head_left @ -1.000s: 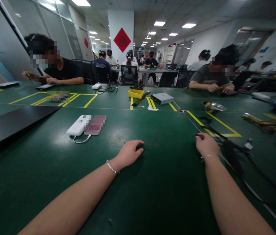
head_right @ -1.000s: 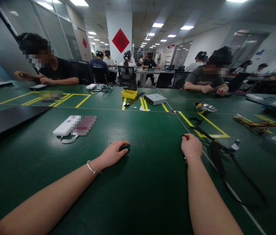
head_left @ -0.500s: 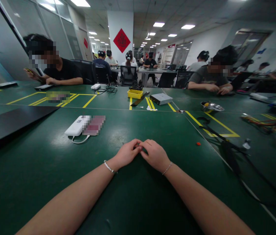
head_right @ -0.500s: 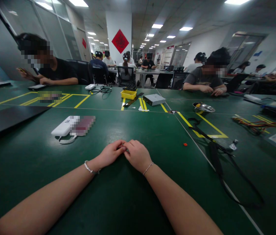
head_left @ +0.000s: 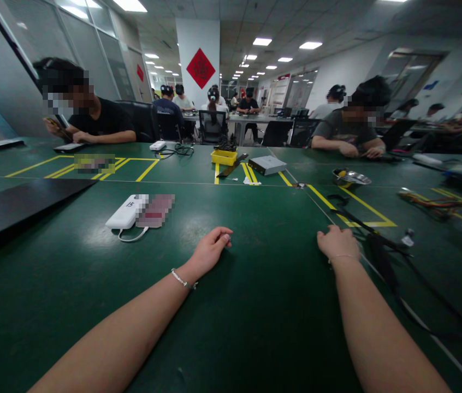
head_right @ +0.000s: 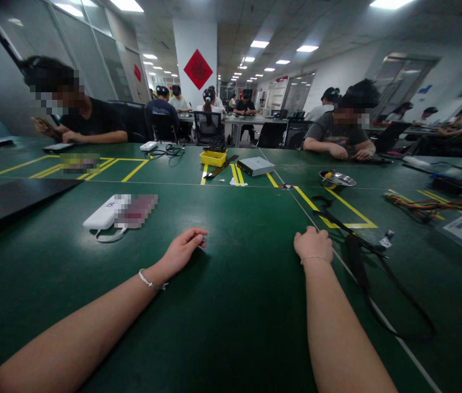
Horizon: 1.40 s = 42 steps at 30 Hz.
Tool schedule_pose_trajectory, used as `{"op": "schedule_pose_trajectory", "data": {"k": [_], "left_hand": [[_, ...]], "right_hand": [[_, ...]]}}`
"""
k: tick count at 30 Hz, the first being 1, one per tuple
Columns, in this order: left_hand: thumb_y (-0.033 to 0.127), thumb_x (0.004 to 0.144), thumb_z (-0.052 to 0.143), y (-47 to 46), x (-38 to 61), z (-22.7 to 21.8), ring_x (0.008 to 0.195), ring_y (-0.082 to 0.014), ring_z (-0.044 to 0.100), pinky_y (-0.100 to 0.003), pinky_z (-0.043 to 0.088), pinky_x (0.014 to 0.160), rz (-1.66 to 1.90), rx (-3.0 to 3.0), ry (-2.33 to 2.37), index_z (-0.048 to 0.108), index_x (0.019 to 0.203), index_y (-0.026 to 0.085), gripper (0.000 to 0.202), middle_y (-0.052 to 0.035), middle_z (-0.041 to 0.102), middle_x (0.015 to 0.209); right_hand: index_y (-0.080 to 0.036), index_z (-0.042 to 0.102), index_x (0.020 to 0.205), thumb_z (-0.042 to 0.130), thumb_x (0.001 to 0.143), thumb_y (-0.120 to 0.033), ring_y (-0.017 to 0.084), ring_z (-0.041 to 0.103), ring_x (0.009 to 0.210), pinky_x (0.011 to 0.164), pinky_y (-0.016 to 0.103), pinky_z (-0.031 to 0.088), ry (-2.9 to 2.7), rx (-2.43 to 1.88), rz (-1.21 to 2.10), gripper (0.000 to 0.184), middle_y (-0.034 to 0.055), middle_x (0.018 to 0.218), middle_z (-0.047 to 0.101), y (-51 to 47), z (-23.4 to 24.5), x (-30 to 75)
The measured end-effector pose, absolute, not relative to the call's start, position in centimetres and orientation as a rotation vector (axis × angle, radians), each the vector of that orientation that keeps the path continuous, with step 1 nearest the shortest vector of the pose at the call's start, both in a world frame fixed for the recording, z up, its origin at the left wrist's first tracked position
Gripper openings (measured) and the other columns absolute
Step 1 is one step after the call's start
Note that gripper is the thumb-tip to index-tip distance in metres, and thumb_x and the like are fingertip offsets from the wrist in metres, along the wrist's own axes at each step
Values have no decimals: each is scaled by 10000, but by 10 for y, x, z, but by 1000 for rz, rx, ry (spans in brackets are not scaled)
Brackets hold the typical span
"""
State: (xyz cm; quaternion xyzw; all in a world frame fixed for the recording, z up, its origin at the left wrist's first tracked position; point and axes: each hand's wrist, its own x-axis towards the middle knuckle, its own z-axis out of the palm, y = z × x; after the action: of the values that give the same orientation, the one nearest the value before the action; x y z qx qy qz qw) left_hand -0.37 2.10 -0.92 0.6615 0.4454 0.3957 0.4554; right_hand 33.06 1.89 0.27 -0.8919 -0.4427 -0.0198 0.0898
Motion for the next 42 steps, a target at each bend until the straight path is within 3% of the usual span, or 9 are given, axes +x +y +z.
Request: {"op": "schedule_pose_trajectory", "data": {"k": [5, 10, 14, 18, 22, 28, 34, 42], "left_hand": [[275, 742, 540, 23, -2, -16, 640, -110, 509, -242, 403, 633, 972, 1612, 1061, 535, 978, 167, 259, 26, 533, 687], [262, 724, 563, 25, -2, -20, 632, -104, 481, -236, 396, 614, 975, 1633, 1057, 540, 989, 180, 278, 33, 491, 689], [256, 733, 560, 24, -3, -18, 649, -108, 487, -240, 402, 633, 962, 1696, 1059, 560, 1000, 190, 275, 25, 504, 704], [258, 743, 553, 22, -3, -15, 657, -114, 499, -242, 413, 635, 945, 1737, 1071, 578, 1015, 182, 283, 7, 548, 727], [274, 742, 557, 21, -3, -15, 657, -120, 523, -247, 431, 631, 919, 1781, 1092, 595, 1021, 188, 294, -6, 591, 748], [255, 733, 574, 19, -2, -15, 735, -141, 579, -276, 462, 694, 908, 1787, 1087, 596, 1015, 204, 287, -19, 645, 835], [183, 708, 599, 18, 2, -12, 792, -141, 606, -284, 471, 745, 907, 1665, 997, 592, 955, 177, 247, -36, 662, 886], [108, 674, 612, 16, 3, -5, 726, -115, 605, -273, 480, 713, 904, 1472, 979, 551, 834, 138, 174, -13, 646, 782]], "right_hand": [[-88, 615, 979, 382, 761, -196, 316, 570, 894, 690, 389, 445, -1380, -2649, 42, 337, 215, 994, 561, 23, -3, 336], [-145, 621, 827, 482, 731, -231, 221, 588, 796, 694, 333, 442, -1552, -2278, 86, 190, 121, 864, 616, 28, 3, 303], [-178, 582, 761, 565, 675, -285, 155, 583, 681, 651, 289, 450, -1548, -1825, 567, 138, 27, 733, 625, 26, 6, 249], [-170, 588, 745, 615, 618, -270, 139, 590, 678, 690, 293, 453, -1463, -1492, 1017, 163, 11, 720, 639, 19, 4, 203], [-166, 601, 758, 624, 600, -221, 136, 594, 730, 750, 309, 451, -1442, -1341, 1194, 169, 12, 762, 646, 14, 0, 185], [-189, 545, 822, 624, 607, -177, 148, 603, 798, 788, 332, 467, -1466, -1165, 1162, 229, 20, 809, 626, 13, -3, 179], [-200, 549, 835, 548, 686, -126, 141, 578, 734, 717, 317, 477, -1807, -1225, 694, 166, 23, 803, 594, 3, 0, 168], [-195, 565, 846, 526, 725, -119, 142, 550, 718, 702, 296, 460, -1942, -1197, 481, 148, 30, 800, 595, -2, -2, 163]]}}
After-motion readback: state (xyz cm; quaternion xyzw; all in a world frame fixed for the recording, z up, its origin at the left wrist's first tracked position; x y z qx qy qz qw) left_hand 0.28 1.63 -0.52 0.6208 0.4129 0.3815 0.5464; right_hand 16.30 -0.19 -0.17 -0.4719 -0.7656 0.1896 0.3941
